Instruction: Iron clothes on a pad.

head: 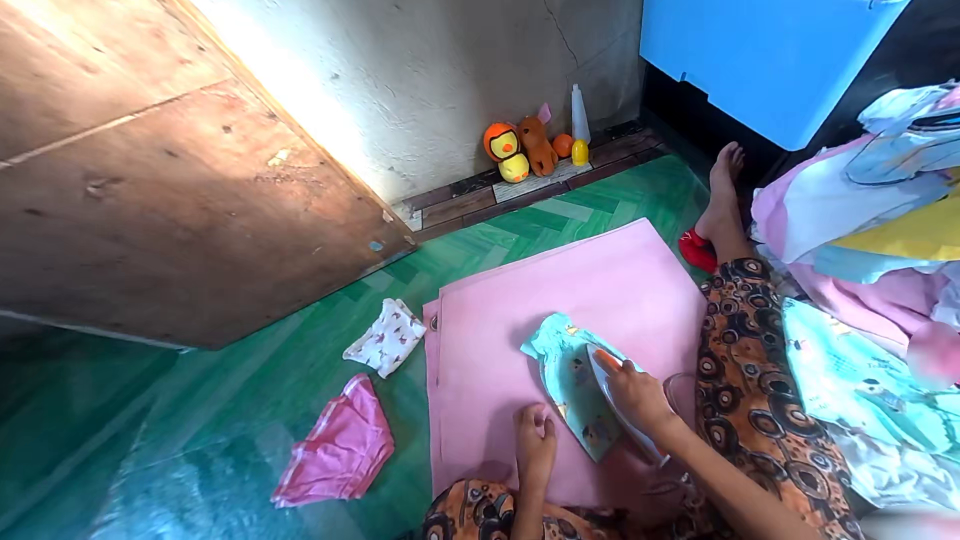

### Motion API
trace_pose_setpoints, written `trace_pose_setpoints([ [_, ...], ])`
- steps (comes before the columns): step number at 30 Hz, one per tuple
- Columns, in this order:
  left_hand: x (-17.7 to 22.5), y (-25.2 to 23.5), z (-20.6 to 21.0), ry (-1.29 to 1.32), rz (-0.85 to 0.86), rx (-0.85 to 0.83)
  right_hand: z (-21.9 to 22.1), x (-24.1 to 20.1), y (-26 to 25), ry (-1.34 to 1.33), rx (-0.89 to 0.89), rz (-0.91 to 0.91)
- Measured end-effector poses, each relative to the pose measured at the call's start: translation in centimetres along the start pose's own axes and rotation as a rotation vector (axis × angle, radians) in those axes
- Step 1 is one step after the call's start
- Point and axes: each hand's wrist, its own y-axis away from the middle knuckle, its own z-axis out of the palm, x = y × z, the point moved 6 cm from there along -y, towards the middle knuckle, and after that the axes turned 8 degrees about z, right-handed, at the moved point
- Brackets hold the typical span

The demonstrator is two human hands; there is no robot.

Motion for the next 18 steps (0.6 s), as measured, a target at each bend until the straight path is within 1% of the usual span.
trace_pose_setpoints([
  [6, 0.0, 0.0, 0.0, 0.002, 0.010, 0.011, -1.6, -2.6, -1.9, 0.005, -0.006, -0.037],
  [8, 0.0, 0.1, -0.1, 0.009, 0.005, 0.011, -1.7, -2.7, -2.1, 0.005, -0.007, -0.042],
  [15, -0.1, 0.0, 0.1, 0.001, 0.019, 0.008, -0.3, 0.6, 0.3, 0.000, -0.015, 0.005],
  [18, -0.2, -0.2, 0.2, -0.007, 0.018, -0.003, 0.0, 0.9, 0.4, -0.008, -0.027, 0.006],
])
